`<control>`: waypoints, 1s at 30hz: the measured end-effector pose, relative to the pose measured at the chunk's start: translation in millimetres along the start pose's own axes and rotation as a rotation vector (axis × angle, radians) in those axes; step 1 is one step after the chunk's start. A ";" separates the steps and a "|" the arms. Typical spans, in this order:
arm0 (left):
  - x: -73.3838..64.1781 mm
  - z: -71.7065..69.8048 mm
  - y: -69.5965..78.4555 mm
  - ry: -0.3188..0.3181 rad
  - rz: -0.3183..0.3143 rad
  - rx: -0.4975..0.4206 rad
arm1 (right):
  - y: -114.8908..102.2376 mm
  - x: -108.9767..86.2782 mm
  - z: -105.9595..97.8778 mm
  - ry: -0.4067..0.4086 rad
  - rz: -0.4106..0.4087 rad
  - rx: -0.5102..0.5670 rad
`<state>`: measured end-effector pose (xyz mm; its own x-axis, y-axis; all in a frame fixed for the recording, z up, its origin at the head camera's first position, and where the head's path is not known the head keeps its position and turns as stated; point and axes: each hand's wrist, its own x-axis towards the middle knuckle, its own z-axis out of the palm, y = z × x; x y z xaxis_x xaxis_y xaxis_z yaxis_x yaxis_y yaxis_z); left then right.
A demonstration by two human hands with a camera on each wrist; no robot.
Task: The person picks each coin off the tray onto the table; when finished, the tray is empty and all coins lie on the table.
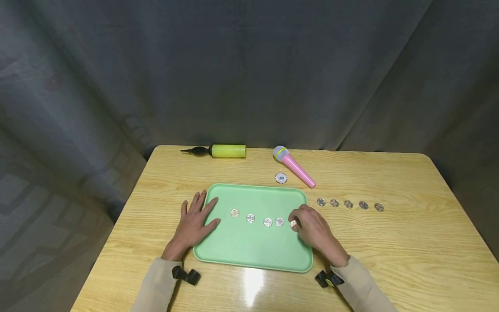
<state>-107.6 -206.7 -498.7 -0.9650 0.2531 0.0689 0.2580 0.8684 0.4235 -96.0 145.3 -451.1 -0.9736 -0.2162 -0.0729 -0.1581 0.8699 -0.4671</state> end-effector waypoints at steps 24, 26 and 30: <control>-0.7 0.6 0.5 0.006 0.000 0.003 | 17.2 0.3 -14.7 0.044 -0.001 0.266; -0.7 0.7 0.5 0.005 -0.001 0.005 | 19.0 0.3 -16.0 0.036 0.002 0.289; -1.0 0.5 0.4 0.004 -0.003 0.001 | 23.1 0.5 -17.1 0.026 0.011 0.343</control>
<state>-106.6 -206.4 -499.1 -0.9659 0.2489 0.0714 0.2553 0.8697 0.4224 -103.0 172.9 -446.8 -0.9795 -0.1927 -0.0591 -0.0877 0.6715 -0.7358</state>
